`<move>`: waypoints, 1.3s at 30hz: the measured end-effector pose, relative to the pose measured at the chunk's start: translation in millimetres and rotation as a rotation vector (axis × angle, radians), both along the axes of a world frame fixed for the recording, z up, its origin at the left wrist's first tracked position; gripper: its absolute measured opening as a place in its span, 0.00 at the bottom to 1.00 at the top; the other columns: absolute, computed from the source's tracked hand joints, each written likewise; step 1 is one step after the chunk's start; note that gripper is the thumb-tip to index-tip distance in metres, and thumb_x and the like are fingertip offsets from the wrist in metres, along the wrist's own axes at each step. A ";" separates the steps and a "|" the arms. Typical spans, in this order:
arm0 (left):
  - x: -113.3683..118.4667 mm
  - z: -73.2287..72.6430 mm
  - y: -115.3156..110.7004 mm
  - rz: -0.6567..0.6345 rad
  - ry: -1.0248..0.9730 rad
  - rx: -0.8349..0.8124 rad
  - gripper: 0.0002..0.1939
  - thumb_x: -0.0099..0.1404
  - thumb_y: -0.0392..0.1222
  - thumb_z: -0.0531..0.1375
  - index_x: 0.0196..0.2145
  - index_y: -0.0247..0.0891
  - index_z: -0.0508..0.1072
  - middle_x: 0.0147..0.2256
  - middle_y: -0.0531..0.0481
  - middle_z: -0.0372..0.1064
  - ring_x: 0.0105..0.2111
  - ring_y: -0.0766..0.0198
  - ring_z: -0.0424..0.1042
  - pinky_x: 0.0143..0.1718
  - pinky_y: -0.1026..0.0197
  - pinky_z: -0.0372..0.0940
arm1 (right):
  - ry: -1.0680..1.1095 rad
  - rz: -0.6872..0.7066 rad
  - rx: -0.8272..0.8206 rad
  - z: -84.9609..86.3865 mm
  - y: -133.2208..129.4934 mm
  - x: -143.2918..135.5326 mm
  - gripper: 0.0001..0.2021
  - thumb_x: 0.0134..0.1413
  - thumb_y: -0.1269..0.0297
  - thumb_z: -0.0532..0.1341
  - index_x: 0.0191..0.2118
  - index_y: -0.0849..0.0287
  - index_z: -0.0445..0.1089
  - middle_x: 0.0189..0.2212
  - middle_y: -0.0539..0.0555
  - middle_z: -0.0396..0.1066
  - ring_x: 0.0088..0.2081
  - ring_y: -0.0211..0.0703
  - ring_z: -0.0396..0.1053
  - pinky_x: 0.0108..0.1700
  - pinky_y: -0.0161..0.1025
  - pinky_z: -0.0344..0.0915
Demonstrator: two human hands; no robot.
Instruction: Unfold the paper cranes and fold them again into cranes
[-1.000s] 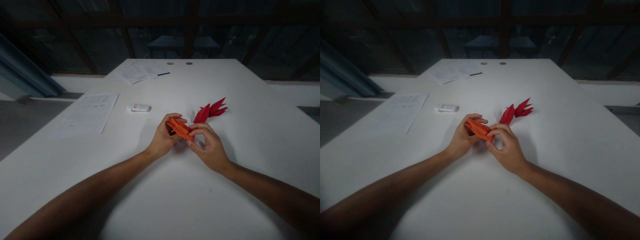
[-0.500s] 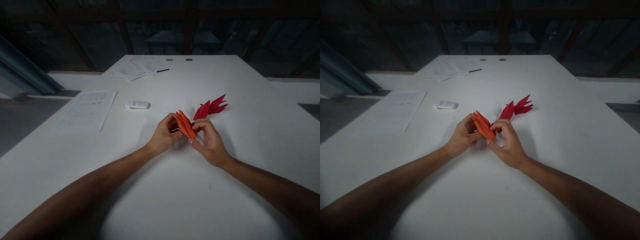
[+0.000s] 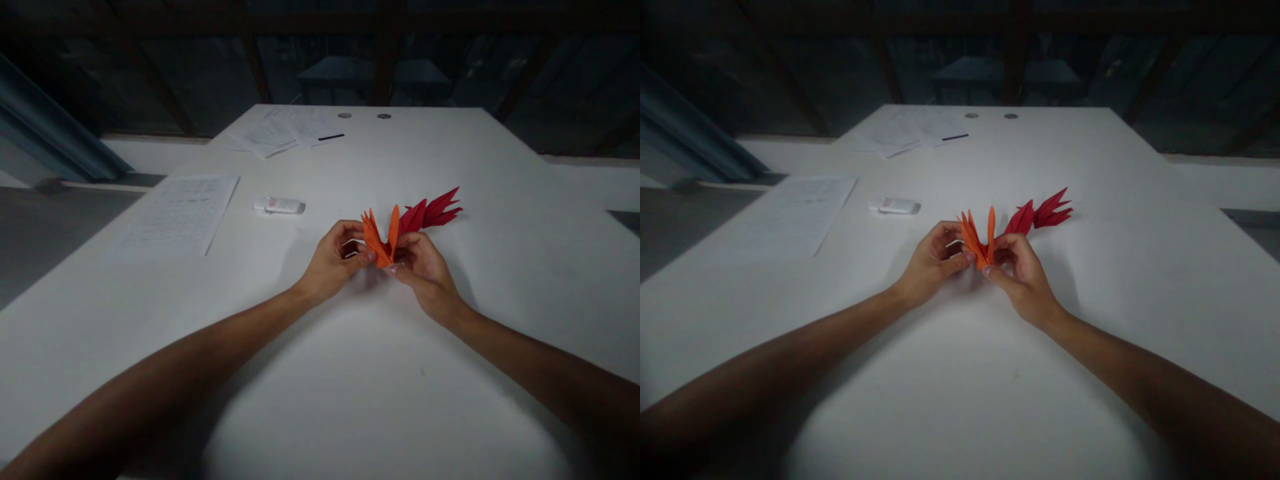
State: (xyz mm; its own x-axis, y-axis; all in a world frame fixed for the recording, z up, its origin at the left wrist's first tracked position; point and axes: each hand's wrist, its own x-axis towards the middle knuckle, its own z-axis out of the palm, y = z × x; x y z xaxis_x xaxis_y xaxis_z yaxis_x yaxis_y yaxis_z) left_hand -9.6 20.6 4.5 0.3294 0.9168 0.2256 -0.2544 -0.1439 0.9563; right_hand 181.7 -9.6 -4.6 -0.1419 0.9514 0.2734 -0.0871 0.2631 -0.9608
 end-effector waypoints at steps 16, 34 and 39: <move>1.6 -5.2 1.9 -0.090 -0.015 -0.093 0.24 0.58 0.39 0.73 0.48 0.40 0.66 0.48 0.45 0.72 0.45 0.60 0.75 0.50 0.53 0.69 | 0.041 -0.056 -0.014 -1.5 0.8 -0.2 0.04 0.59 0.63 0.67 0.37 0.52 0.70 0.34 0.49 0.69 0.37 0.43 0.67 0.40 0.40 0.65; -0.7 -6.2 2.6 -0.126 -0.047 -0.136 0.23 0.59 0.37 0.70 0.50 0.39 0.67 0.36 0.52 0.73 0.32 0.67 0.72 0.34 0.62 0.65 | 0.089 -0.055 -0.053 -5.7 3.8 -4.0 0.15 0.55 0.67 0.70 0.44 0.52 0.66 0.36 0.48 0.71 0.38 0.41 0.70 0.43 0.41 0.68; -2.1 -1.4 2.3 -0.167 -0.126 -0.183 0.19 0.61 0.38 0.69 0.49 0.40 0.69 0.34 0.52 0.72 0.33 0.64 0.73 0.37 0.60 0.66 | 0.087 -0.015 -0.077 -4.6 4.2 -3.4 0.11 0.55 0.64 0.70 0.41 0.54 0.69 0.36 0.49 0.71 0.38 0.42 0.71 0.44 0.42 0.68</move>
State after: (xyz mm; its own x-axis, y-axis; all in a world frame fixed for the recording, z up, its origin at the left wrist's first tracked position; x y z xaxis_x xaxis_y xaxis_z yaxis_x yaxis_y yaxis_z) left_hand -11.7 22.9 3.1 0.4593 0.8814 0.1104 -0.3785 0.0818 0.9220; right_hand 178.3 -5.4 -9.1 -0.1064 0.9719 0.2099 -0.1679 0.1906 -0.9672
